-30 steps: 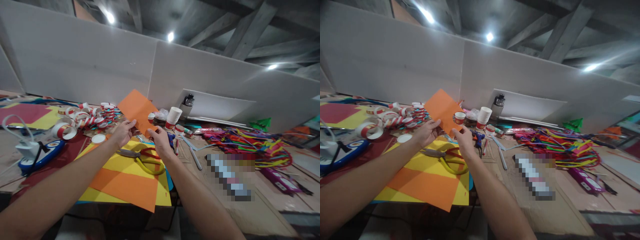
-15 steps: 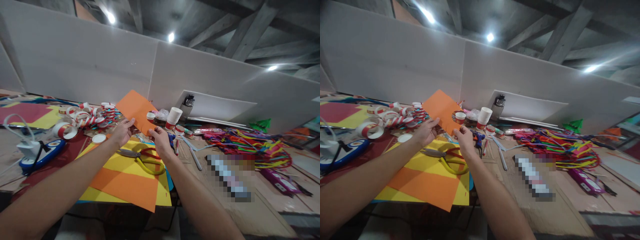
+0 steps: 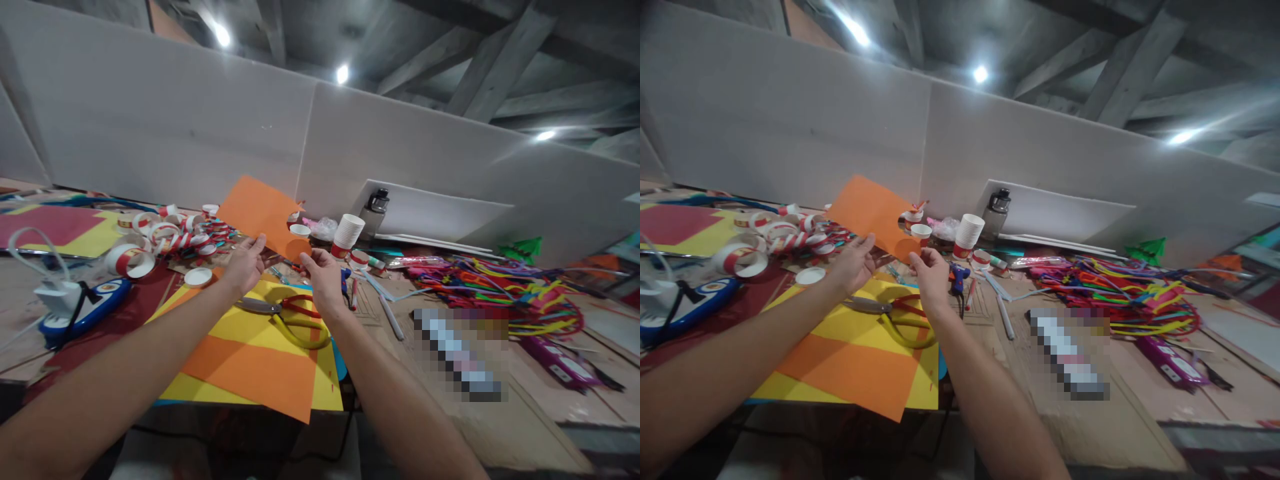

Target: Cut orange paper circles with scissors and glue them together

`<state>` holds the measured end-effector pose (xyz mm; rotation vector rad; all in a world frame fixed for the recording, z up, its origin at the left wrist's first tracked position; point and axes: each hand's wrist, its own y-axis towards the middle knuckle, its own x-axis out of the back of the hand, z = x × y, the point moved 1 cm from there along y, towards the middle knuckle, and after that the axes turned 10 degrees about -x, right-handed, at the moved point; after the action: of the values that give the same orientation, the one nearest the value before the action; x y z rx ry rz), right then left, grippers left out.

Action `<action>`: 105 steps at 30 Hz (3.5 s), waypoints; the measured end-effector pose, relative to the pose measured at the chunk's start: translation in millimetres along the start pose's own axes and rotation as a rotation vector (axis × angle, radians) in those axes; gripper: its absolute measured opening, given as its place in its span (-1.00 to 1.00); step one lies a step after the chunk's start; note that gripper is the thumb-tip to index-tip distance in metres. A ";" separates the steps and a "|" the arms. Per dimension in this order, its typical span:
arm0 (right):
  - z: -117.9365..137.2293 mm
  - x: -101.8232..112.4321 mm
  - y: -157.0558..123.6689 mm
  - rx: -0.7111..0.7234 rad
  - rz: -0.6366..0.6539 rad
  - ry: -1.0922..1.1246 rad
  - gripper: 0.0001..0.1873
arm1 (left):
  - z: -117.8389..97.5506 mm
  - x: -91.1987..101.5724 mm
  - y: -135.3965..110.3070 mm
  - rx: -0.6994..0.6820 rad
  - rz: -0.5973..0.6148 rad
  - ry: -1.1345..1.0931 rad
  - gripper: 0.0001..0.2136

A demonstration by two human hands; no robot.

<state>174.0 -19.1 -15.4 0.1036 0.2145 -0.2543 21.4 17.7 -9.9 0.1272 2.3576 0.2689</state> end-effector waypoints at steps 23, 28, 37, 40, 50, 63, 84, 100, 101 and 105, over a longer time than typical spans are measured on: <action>-2.7 -2.0 0.0 -0.031 0.002 -0.070 -0.57 | 3.9 -4.7 -9.5 -0.044 0.138 0.095 -0.62; -1.4 -3.5 -1.7 -0.041 0.084 -0.107 -0.67 | 3.5 -5.6 -10.2 -0.025 0.171 0.095 -0.64; -1.5 -2.3 1.0 -0.095 0.054 -0.012 -0.68 | -0.9 -5.0 -7.1 0.135 0.094 0.004 -0.88; -2.2 -2.9 0.4 -0.070 0.054 -0.024 -0.70 | 0.8 -7.0 -9.4 0.102 0.126 0.010 -0.80; -1.8 -4.8 -7.1 0.169 -0.034 -0.299 -0.68 | 9.1 -8.6 -11.3 -0.004 0.141 -0.001 -0.54; -2.8 -5.6 -5.2 0.104 0.026 -0.160 -0.71 | 5.3 -10.3 -10.9 -0.040 0.185 0.031 -0.47; -8.8 -0.8 1.9 0.050 0.048 -0.194 -0.71 | 3.8 -9.0 -8.9 -0.019 0.162 0.073 -0.59; -1.6 -4.6 -4.3 0.067 0.013 -0.187 -0.76 | 1.7 -3.5 -5.3 0.091 0.155 -0.054 -0.75; -1.1 -4.7 -4.9 0.069 0.014 -0.191 -0.76 | 1.9 -3.7 -5.7 0.075 0.164 -0.038 -0.74; -0.1 -4.6 -6.6 0.081 0.039 -0.203 -0.76 | 1.9 -5.7 -8.2 0.014 0.191 0.068 -0.60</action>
<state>168.0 -24.4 -14.9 0.1615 0.0006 -0.2335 26.6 9.0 -9.3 0.3564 2.4173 0.3537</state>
